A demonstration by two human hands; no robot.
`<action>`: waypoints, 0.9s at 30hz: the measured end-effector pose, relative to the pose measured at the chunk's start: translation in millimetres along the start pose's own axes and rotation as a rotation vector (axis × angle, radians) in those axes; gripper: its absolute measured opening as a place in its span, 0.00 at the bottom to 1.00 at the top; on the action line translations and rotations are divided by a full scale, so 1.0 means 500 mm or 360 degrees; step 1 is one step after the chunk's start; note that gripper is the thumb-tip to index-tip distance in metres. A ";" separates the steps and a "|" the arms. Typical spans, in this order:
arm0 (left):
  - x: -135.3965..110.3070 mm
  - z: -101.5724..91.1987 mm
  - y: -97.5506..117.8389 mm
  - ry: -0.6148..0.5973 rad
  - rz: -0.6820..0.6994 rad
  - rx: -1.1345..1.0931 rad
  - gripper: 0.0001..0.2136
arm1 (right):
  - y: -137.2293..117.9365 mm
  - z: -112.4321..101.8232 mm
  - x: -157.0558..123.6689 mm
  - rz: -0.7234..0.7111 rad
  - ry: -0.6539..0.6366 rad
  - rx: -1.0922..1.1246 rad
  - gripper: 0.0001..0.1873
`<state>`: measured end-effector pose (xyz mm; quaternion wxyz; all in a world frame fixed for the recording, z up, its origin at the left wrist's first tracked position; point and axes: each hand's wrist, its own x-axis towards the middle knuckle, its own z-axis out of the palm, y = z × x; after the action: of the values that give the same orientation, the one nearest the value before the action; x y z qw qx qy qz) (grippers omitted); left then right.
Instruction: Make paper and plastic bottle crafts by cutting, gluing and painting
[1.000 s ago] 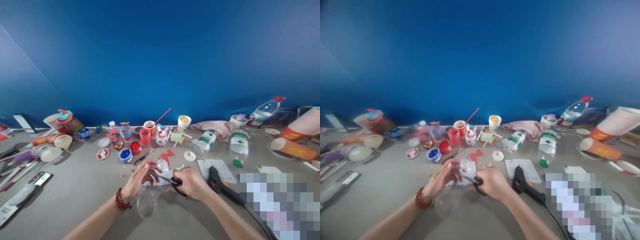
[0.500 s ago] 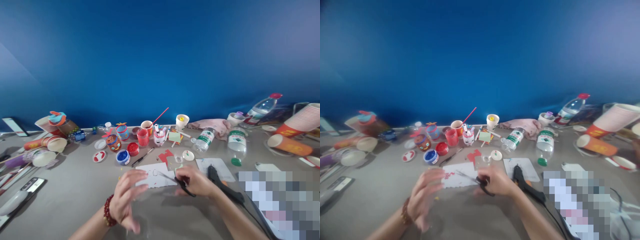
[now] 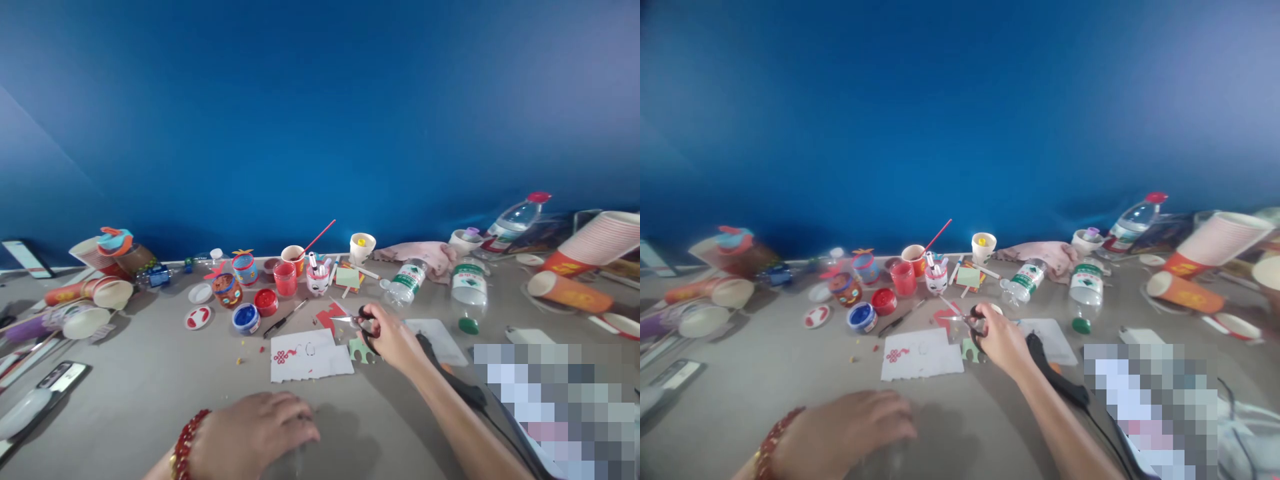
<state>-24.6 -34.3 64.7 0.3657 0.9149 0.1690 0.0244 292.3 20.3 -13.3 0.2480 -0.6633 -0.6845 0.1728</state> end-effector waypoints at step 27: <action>0.071 0.100 -0.080 0.0539 -0.0417 -0.0494 0.36 | 0.029 -0.131 0.173 0.0312 0.0745 0.0320 0.18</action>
<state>5.3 -28.7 -1.8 0.4683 0.8010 0.3391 0.1551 341.9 101.3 41.7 0.4462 -0.7203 -0.5206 0.1049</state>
